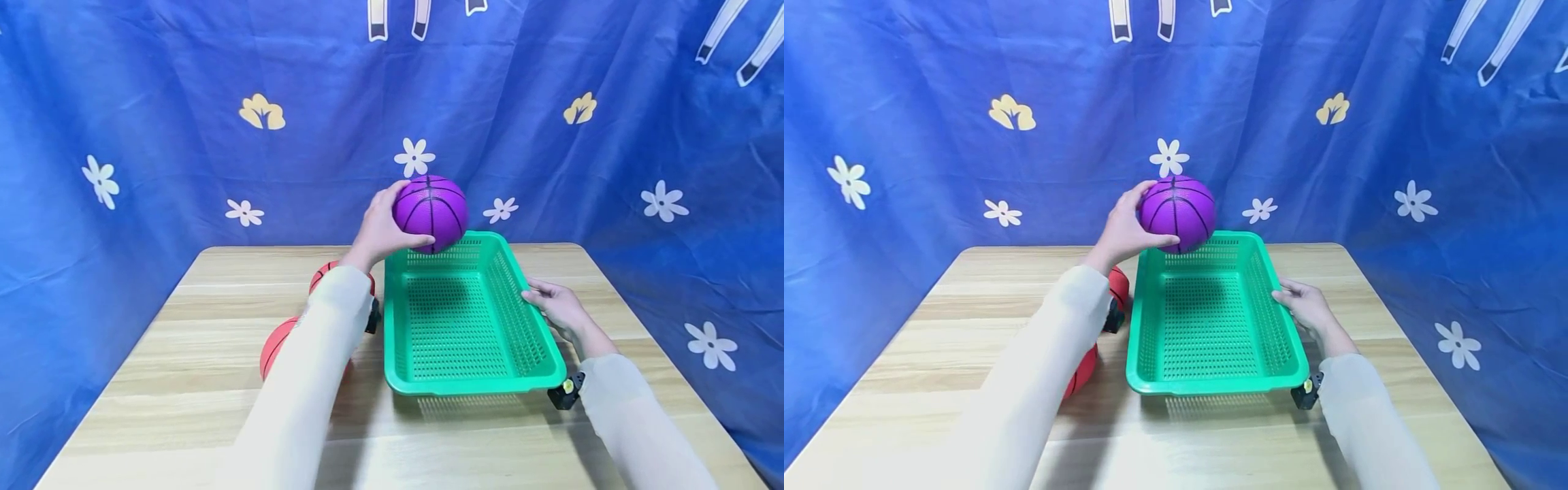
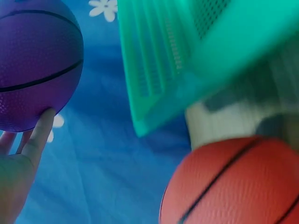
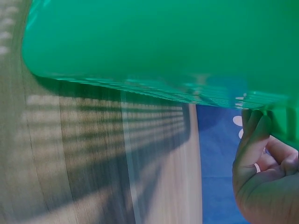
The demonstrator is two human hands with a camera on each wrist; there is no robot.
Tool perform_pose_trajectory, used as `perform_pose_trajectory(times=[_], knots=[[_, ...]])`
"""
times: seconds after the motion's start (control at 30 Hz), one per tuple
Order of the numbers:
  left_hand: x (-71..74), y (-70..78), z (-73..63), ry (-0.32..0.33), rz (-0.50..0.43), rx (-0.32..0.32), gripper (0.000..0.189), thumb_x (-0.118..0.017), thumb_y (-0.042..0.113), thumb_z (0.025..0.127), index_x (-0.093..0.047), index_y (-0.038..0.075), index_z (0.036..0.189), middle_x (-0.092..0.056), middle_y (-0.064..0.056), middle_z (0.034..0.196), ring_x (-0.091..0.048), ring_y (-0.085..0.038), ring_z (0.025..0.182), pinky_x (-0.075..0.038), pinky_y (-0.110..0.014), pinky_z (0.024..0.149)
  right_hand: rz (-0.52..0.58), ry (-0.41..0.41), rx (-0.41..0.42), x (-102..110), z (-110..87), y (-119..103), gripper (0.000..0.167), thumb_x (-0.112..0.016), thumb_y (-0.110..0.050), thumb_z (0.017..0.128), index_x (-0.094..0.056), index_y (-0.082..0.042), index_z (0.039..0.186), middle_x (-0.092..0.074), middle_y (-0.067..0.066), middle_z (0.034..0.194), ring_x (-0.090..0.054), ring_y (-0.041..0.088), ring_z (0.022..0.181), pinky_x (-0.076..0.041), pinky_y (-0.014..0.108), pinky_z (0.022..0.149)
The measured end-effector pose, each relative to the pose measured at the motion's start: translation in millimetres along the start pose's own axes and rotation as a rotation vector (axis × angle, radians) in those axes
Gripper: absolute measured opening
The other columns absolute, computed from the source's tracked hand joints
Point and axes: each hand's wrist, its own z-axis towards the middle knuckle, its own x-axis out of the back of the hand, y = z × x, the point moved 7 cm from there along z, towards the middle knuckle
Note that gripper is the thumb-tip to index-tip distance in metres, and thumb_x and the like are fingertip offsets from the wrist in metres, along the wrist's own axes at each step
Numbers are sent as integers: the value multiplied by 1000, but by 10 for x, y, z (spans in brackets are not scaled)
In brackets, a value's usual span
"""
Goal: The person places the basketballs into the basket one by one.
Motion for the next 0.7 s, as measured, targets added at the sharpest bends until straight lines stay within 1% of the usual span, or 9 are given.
perform_pose_trajectory(times=[0.07, 0.13, 0.23, 0.3, 0.33, 0.5, 0.57, 0.63, 0.7], knots=[[-118, 11, 18, -7, -4, 5, 101, -91, 40, 57, -39, 30, 142, -41, -8, 137, -46, -27, 118, -48, -43, 89, 13, -3, 2, 1, 2, 4, 61, -57, -30, 97, -32, -12, 149, -45, 22, 138, -62, 7, 80, -54, 27, 69], [-231, 23, 32, -12, -11, 11, 100, -91, 38, 57, -40, 28, 142, -41, -8, 137, -46, -27, 118, -48, -42, 90, 24, -4, 8, 3, 5, 3, 60, -57, -29, 97, -32, -11, 149, -51, 19, 132, -63, 7, 79, -54, 28, 69], [-393, 34, 52, -20, -14, 21, 98, -91, 38, 58, -41, 26, 141, -43, -9, 136, -48, -26, 116, -48, -41, 90, 31, 5, 10, 14, 13, 4, 58, -57, -27, 97, -34, -11, 148, -60, 10, 118, -61, 6, 69, -52, 25, 61], [-498, 36, 57, -30, -23, 35, 98, -91, 38, 58, -41, 26, 141, -43, -10, 135, -48, -27, 116, -48, -40, 89, 31, 16, 7, 17, 16, 5, 57, -57, -26, 97, -35, -12, 148, -61, 7, 113, -60, 6, 65, -50, 23, 56], [-550, 30, 56, -38, -27, 47, 98, -91, 39, 58, -40, 26, 141, -43, -10, 135, -48, -27, 115, -48, -40, 89, 28, 18, 3, 15, 20, 10, 57, -57, -26, 97, -35, -12, 148, -61, 6, 114, -58, 6, 63, -49, 23, 55], [-765, -7, 27, -72, -50, 110, 98, -90, 39, 59, -39, 25, 142, -41, -12, 136, -49, -29, 113, -50, -42, 86, 19, 18, 0, -18, 38, 13, 58, -58, -28, 96, -35, -13, 148, -54, 16, 127, -56, 5, 66, -48, 23, 57], [-839, -27, 13, -84, -51, 128, 98, -90, 39, 60, -38, 24, 142, -40, -12, 136, -49, -29, 112, -50, -43, 86, 28, 15, 1, -25, 46, 13, 59, -58, -28, 96, -35, -12, 148, -53, 16, 127, -58, 5, 69, -51, 24, 61], [-915, -51, -3, -98, -52, 145, 98, -90, 38, 60, -38, 23, 142, -40, -12, 136, -49, -29, 112, -50, -43, 87, 49, 14, -1, -26, 46, 12, 58, -58, -27, 96, -36, -12, 148, -56, 14, 123, -61, 7, 71, -53, 26, 64], [-996, -78, -18, -113, -53, 161, 98, -89, 38, 61, -37, 22, 142, -41, -13, 135, -49, -30, 112, -50, -44, 87, 66, 9, 6, -22, 41, 9, 58, -58, -25, 96, -35, -11, 148, -58, 14, 121, -64, 11, 79, -55, 29, 69]])
